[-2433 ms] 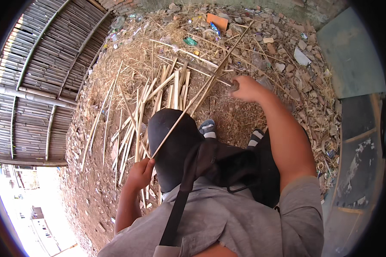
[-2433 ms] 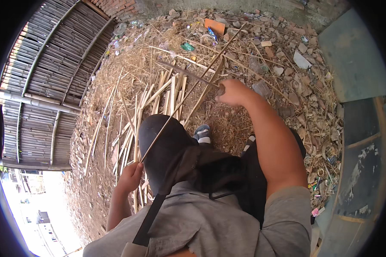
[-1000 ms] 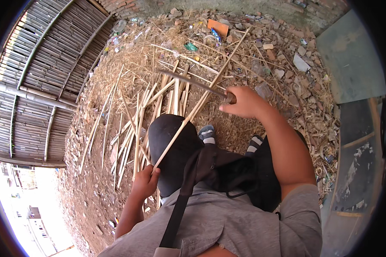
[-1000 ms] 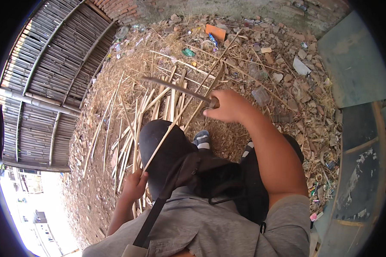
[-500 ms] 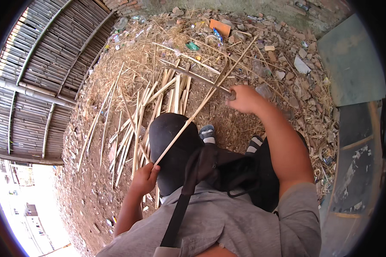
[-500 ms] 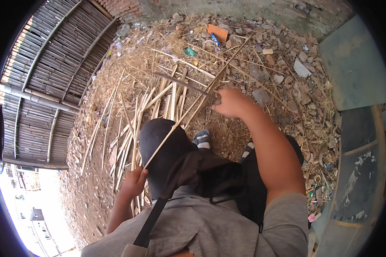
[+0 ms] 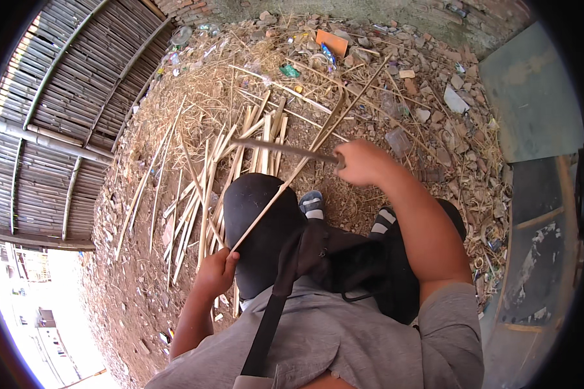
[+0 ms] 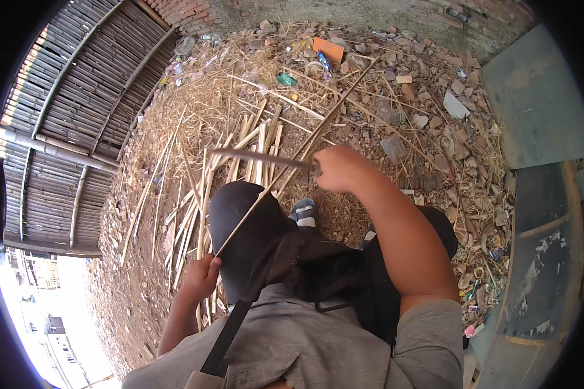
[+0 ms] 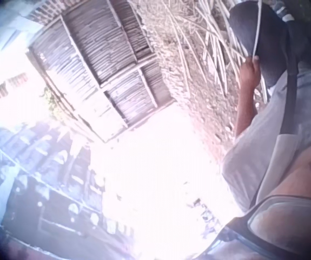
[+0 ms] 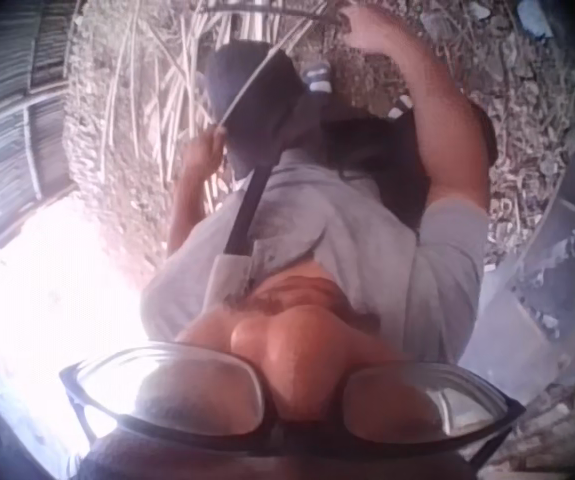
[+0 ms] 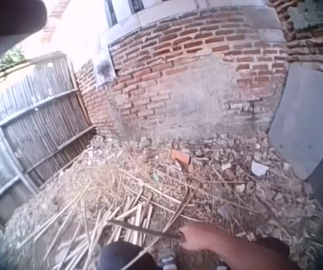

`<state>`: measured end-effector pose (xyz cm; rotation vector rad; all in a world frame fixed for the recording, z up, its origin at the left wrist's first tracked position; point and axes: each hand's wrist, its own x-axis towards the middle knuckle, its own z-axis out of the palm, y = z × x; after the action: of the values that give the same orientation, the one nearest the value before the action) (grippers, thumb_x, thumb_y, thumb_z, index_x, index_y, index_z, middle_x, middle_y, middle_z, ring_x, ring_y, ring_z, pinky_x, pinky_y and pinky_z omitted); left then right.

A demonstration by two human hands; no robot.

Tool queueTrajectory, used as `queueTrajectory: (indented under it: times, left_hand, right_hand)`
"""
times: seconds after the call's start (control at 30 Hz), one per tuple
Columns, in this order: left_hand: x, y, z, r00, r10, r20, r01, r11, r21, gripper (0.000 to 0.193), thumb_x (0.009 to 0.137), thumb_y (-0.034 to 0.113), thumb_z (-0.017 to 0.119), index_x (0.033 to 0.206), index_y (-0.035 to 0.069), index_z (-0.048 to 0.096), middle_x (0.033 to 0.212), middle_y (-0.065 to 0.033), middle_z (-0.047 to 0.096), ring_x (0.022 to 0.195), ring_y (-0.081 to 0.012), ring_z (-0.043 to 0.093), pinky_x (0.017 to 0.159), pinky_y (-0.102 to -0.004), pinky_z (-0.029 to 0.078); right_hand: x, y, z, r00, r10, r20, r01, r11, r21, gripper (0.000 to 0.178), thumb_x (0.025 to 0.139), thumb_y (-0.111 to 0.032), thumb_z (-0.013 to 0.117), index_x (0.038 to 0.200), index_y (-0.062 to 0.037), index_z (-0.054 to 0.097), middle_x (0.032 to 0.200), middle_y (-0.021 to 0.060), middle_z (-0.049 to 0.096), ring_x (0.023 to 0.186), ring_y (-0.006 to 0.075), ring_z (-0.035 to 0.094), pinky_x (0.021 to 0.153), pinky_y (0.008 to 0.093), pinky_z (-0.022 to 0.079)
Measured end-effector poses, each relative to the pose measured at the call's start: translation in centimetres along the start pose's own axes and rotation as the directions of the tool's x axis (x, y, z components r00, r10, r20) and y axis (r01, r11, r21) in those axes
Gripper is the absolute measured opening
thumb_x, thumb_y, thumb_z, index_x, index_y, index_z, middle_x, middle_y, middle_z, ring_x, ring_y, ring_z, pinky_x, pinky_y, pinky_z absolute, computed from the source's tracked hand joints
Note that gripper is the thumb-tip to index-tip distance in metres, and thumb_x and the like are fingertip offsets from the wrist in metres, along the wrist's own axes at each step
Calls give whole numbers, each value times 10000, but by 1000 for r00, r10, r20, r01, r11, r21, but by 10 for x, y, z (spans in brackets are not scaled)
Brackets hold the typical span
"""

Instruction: The person holds a thin strip of bamboo by hand and repeatedly shaves the surface with a large knife, working outdoors over a pile of wood scraps.

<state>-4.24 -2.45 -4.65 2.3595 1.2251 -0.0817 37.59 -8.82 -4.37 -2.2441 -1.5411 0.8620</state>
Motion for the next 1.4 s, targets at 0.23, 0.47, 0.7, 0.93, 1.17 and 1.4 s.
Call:
queueTrajectory:
  times: [0.23, 0.47, 0.7, 0.93, 1.17, 1.4]
  left_hand:
    - [4, 2, 7, 998, -13, -68, 20, 995, 102, 405, 1007, 367, 577, 793, 30, 512, 674, -234, 587, 699, -480, 603, 600, -536, 449]
    - [4, 3, -9, 999, 30, 21, -31, 999, 45, 432, 1025, 385, 533, 807, 13, 538, 699, -241, 602, 721, -482, 605, 632, -532, 459]
    - [6, -7, 4, 1000, 6, 5, -5, 999, -41, 419, 1036, 371, 511, 815, 16, 534, 701, -244, 601, 723, -483, 603, 631, -519, 458]
    - [2, 3, -6, 999, -10, 32, 9, 1000, 17, 416, 1036, 372, 516, 822, 16, 535, 691, -242, 599, 714, -480, 602, 630, -523, 458]
    - [7, 3, -6, 1000, 10, 27, -9, 1000, -11, 432, 1036, 382, 513, 814, 12, 532, 678, -239, 594, 701, -478, 600, 621, -523, 454]
    - [4, 6, -13, 998, 12, 63, -9, 999, -39, 451, 1044, 394, 493, 818, 6, 543, 684, -227, 611, 708, -464, 613, 632, -505, 464]
  right_hand:
    - [21, 68, -4, 992, -25, 122, -6, 968, 249, 533, 781, -319, 808, 1178, 12, 678, 823, 133, 676, 713, 227, 665, 648, 371, 538]
    - [4, 26, 12, 998, -14, 62, 10, 997, 73, 640, 754, -337, 777, 1276, 8, 639, 1070, 201, 721, 1002, 317, 697, 874, 408, 540]
    - [13, 48, -7, 997, -10, 76, -8, 974, 228, 702, 753, -371, 790, 1295, 40, 616, 1123, 232, 703, 1030, 327, 690, 906, 400, 536]
    - [-3, 6, 12, 985, -101, 138, 113, 990, -86, 419, 785, -314, 754, 1093, -37, 690, 969, 198, 708, 916, 369, 682, 811, 460, 532]
    - [8, 60, -24, 966, 233, 112, -252, 946, 203, 662, 766, -352, 763, 1307, 3, 629, 1135, 205, 706, 970, 335, 704, 863, 436, 545]
    - [-5, 3, 9, 989, -55, 138, 69, 993, -97, 603, 770, -336, 767, 1268, -18, 649, 1109, 216, 701, 1002, 330, 694, 859, 436, 546]
